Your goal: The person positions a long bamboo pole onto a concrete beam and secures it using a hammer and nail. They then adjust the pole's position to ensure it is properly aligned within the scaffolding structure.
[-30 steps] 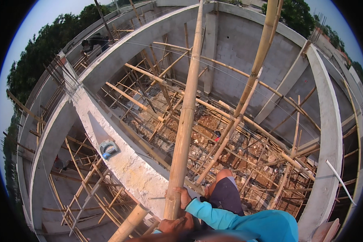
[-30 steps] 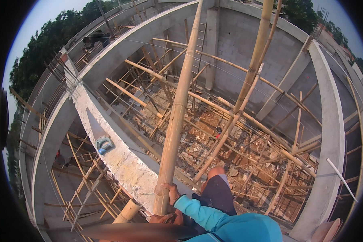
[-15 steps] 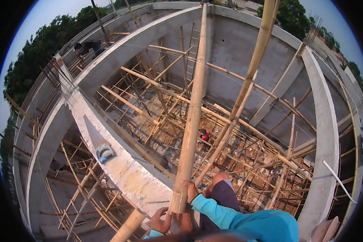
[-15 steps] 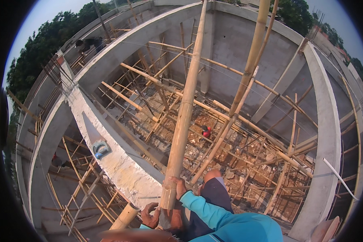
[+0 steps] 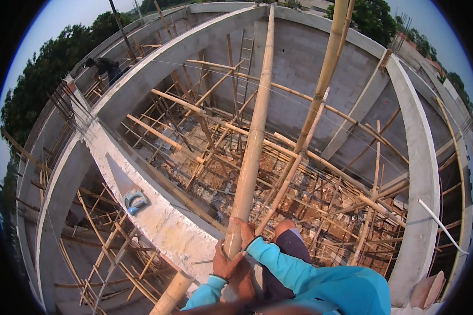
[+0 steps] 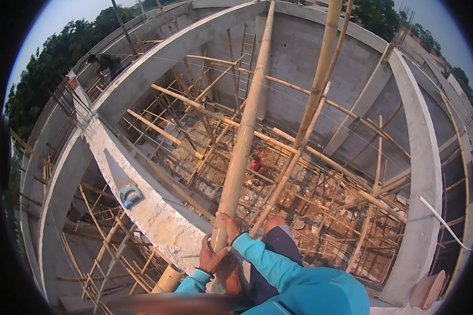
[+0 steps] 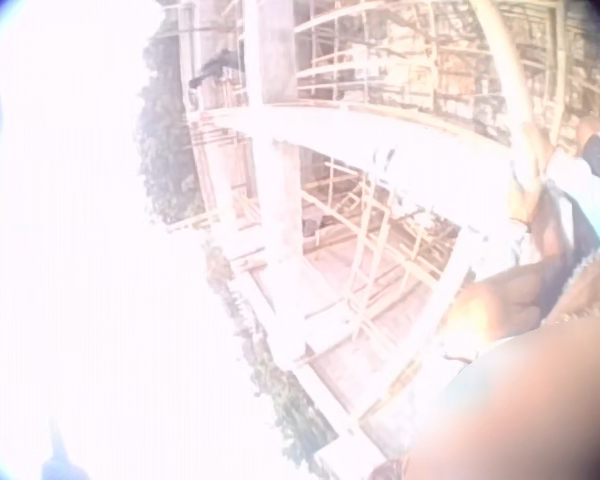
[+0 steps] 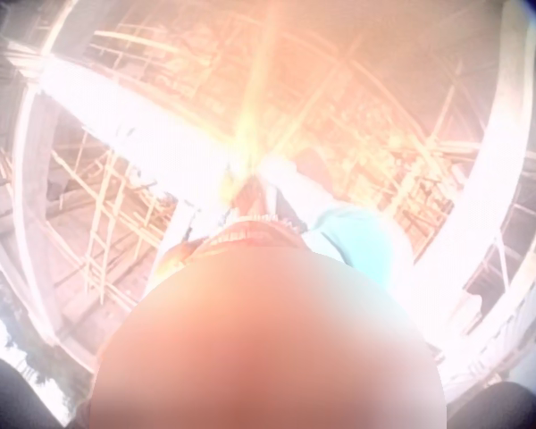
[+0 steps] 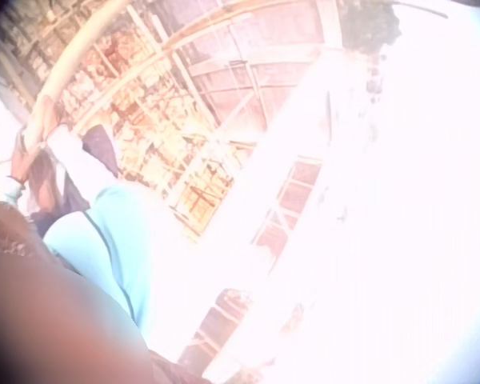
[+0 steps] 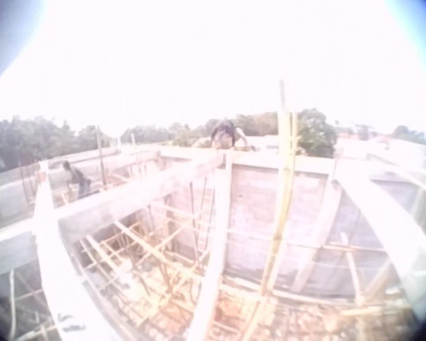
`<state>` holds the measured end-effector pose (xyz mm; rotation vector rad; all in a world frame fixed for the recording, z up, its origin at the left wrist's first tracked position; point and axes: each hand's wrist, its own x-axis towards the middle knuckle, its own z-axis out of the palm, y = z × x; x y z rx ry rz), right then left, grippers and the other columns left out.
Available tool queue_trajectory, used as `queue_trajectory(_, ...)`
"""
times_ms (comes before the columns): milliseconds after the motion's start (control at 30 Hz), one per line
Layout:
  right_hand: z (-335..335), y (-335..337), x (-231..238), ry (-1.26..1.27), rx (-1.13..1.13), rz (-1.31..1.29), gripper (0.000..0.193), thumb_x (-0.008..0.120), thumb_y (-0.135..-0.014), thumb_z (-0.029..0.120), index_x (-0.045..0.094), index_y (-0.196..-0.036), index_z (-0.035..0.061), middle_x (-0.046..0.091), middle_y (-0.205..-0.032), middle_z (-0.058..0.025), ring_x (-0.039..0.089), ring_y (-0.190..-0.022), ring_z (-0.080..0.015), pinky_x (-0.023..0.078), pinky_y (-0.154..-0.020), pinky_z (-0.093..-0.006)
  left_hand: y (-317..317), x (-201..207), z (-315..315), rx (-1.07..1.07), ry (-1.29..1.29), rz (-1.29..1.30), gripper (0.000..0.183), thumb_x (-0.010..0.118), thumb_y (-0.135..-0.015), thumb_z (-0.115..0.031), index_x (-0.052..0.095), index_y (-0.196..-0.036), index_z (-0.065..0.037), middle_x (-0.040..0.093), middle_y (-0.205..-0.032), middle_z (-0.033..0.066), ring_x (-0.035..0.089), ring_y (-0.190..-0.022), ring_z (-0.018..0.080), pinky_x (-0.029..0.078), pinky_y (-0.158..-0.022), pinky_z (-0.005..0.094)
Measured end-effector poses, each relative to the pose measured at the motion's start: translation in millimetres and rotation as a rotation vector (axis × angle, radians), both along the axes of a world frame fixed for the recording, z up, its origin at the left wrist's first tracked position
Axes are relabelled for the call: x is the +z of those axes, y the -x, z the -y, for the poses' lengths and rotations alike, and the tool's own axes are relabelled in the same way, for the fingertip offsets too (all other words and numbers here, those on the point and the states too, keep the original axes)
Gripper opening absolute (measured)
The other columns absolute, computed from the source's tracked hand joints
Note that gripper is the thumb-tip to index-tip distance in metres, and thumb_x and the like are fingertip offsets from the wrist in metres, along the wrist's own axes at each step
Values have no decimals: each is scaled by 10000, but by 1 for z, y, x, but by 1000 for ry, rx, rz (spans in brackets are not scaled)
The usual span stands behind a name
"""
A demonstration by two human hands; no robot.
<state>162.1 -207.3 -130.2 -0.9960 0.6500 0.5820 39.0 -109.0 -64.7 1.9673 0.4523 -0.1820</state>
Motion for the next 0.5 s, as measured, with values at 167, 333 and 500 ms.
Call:
queue_trajectory(167,-2,-7,33,86,-50,1,495,876,-719,301,665,-987,-59,679,-819,-127,684,-665,-237,568,-609,-376,-22,-13,-8,-121,-203,-74,1053,925,-627,-462,435,-1404,54,639,-1237,291,656,-1138,413,530,-978,457)
queue_trajectory(333,22,-11,23,-112,-49,52,527,875,-758,324,644,-1069,-34,677,-860,-124,690,-694,-238,588,-624,-377,-39,-1,-4,-233,-209,-136,896,909,-608,-360,532,-1302,63,702,-1125,251,703,-1043,385,570,-909,432)
queue_trajectory(500,42,-20,-8,-467,69,103,622,823,-805,460,614,-1189,17,701,-1051,-153,698,-977,-292,559,-924,-478,-43,-2,-10,-254,-74,-23,809,908,-601,-309,575,-1241,56,713,-1102,237,715,-1010,354,570,-894,421)
